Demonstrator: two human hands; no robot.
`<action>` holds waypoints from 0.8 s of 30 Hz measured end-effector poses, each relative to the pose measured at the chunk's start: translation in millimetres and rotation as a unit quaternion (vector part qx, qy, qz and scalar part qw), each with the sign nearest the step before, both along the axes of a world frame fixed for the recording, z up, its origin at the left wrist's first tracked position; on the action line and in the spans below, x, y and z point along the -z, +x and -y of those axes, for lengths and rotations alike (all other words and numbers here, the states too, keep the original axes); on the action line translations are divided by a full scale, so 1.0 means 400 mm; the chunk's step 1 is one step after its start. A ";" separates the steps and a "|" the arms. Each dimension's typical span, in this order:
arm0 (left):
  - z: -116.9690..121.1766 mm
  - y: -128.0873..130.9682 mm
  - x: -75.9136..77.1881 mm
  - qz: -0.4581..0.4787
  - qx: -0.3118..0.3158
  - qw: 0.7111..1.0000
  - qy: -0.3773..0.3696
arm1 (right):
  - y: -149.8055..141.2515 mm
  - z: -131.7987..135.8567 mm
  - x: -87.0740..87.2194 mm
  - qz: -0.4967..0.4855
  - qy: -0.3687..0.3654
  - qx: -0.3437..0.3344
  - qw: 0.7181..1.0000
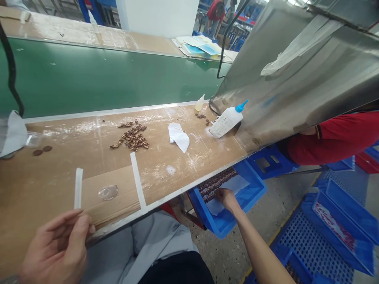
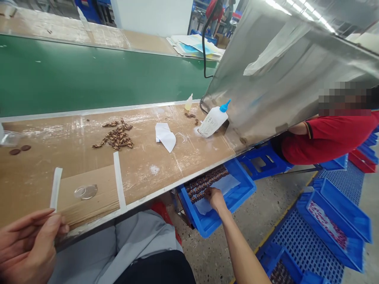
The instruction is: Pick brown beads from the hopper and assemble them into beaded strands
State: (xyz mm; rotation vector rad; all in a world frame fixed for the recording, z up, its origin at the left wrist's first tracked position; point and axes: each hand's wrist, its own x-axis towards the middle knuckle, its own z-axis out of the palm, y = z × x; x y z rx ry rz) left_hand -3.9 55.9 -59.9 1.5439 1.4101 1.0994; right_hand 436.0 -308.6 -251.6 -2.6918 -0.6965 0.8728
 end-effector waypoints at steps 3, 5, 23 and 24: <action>0.010 0.001 -0.012 0.028 0.008 1.000 0.000 | -0.014 -0.012 -0.028 -0.015 0.007 -0.009 1.000; 0.015 -0.007 -0.011 0.024 0.029 0.999 -0.003 | -0.028 -0.029 -0.051 -0.016 0.014 -0.014 1.000; 0.064 -0.089 0.003 0.007 0.071 0.997 -0.001 | -0.273 -0.706 -0.614 0.047 0.344 -0.253 0.903; 0.074 -0.118 0.004 -0.008 0.058 0.998 0.010 | -0.290 -0.779 -0.603 0.068 0.344 -0.268 0.897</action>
